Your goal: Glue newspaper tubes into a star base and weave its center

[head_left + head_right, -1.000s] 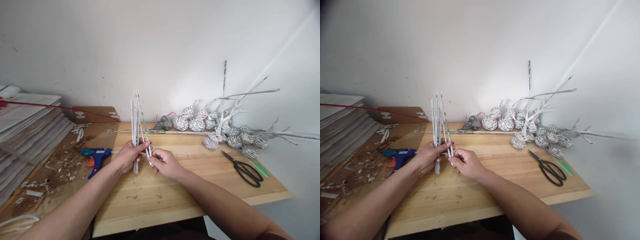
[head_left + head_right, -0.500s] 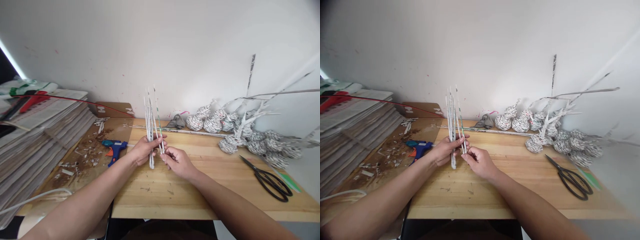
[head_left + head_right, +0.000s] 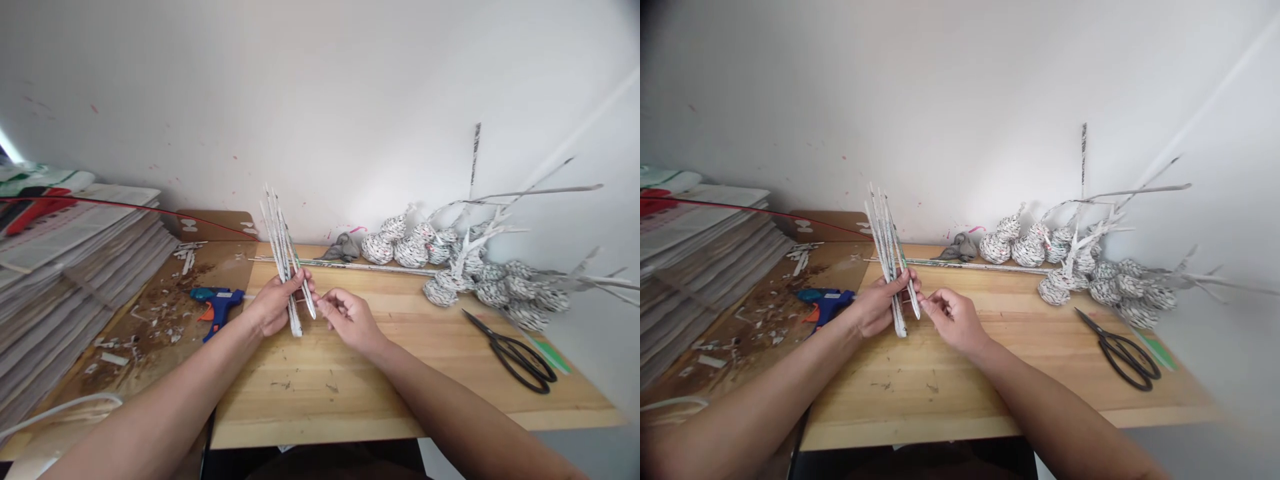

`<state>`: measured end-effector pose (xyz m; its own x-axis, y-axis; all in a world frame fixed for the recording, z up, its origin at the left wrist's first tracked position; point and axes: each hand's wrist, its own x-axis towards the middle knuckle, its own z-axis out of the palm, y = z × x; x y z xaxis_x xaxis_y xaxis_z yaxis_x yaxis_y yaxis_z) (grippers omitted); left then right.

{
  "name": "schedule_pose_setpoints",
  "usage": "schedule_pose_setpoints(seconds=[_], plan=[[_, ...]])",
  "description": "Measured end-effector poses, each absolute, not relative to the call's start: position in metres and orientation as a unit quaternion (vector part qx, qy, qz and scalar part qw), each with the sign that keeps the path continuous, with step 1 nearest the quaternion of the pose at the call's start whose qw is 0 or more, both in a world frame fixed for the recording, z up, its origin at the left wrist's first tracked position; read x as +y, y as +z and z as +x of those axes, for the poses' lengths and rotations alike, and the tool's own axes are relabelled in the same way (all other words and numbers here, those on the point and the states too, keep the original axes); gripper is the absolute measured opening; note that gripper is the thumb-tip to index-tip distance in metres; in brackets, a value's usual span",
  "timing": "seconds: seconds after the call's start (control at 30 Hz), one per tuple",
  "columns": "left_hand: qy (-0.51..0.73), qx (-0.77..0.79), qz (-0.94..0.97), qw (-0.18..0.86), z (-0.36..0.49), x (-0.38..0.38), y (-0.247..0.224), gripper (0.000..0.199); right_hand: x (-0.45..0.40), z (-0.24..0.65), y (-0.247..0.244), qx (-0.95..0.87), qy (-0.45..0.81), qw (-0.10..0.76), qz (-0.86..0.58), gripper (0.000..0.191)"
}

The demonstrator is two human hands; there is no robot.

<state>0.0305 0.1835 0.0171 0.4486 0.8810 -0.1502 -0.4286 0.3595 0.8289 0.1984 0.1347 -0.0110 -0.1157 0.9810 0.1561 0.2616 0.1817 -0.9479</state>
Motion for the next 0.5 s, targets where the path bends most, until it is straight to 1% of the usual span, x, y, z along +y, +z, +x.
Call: schedule_pose_setpoints(seconds=[0.07,0.2,0.5], plan=[[0.427,0.288,0.359,0.779,0.0301,0.1840,0.0176,0.026,0.1354,0.1996,-0.0088,-0.627,0.384,0.466,-0.493,0.028],[0.426,0.257,0.366,0.787,0.0307,0.1843,0.0162,0.022,0.1346,0.1997,-0.0061,-0.618,0.400,0.489,-0.468,0.026],[0.397,0.312,0.425,0.751,0.0332,0.1810,0.0130,0.033,0.1347,0.2007,-0.0041,-0.621,0.380,0.470,-0.499,0.031]])
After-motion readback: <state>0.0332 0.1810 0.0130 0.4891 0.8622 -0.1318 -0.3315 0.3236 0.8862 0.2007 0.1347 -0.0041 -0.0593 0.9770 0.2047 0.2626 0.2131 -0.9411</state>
